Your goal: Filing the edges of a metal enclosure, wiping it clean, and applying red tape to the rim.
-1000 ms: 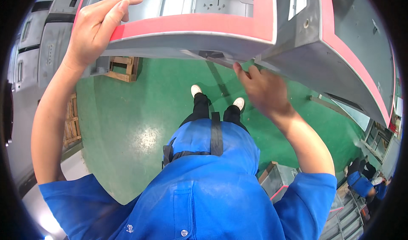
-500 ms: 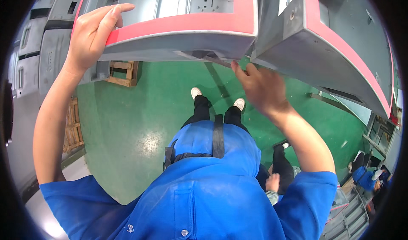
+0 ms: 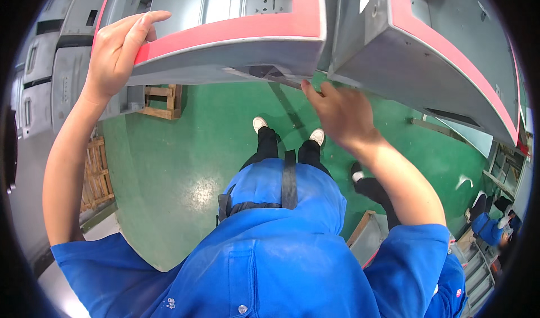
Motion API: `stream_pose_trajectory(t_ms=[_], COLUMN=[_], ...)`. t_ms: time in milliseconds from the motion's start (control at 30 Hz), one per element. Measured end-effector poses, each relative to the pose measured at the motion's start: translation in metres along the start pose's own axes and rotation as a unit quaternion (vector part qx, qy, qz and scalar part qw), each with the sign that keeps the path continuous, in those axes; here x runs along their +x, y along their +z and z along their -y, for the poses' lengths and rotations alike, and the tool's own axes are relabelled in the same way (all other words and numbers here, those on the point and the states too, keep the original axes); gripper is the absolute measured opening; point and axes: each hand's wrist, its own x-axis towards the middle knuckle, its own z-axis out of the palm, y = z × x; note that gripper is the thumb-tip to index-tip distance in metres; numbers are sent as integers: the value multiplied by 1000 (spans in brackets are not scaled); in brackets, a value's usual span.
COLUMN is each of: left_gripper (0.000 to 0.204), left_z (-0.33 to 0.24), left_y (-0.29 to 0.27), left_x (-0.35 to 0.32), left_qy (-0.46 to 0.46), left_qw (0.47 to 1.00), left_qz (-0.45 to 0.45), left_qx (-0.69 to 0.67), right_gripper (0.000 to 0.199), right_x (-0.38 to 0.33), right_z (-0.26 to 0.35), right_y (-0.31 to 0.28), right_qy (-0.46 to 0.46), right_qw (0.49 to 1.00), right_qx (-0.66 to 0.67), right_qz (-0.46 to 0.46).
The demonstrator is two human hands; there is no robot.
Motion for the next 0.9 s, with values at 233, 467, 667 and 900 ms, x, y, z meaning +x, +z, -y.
stream_pose_trajectory(t_ms=[233,467,667,900], left_gripper=[33,33,33,34], left_z=[2,3,-2,-1], left_y=[0,0,-8,2], left_x=[-1,-1,0,-2], left_qy=[-5,4,-19,-28], left_qw=[1000,1000,1000,1000], left_qz=[-2,-9,4,10], left_qx=[-4,4,-4,-3], right_gripper=[51,52,52,57], right_x=[2,-3,-4,-8], right_z=[4,6,21,37], right_y=[3,3,1,19], right_qy=[-9,-17,6,70], right_qw=[999,997,996,994], right_qx=[-43,-73,-86,-67], right_qz=[-1,-6,-32,-42])
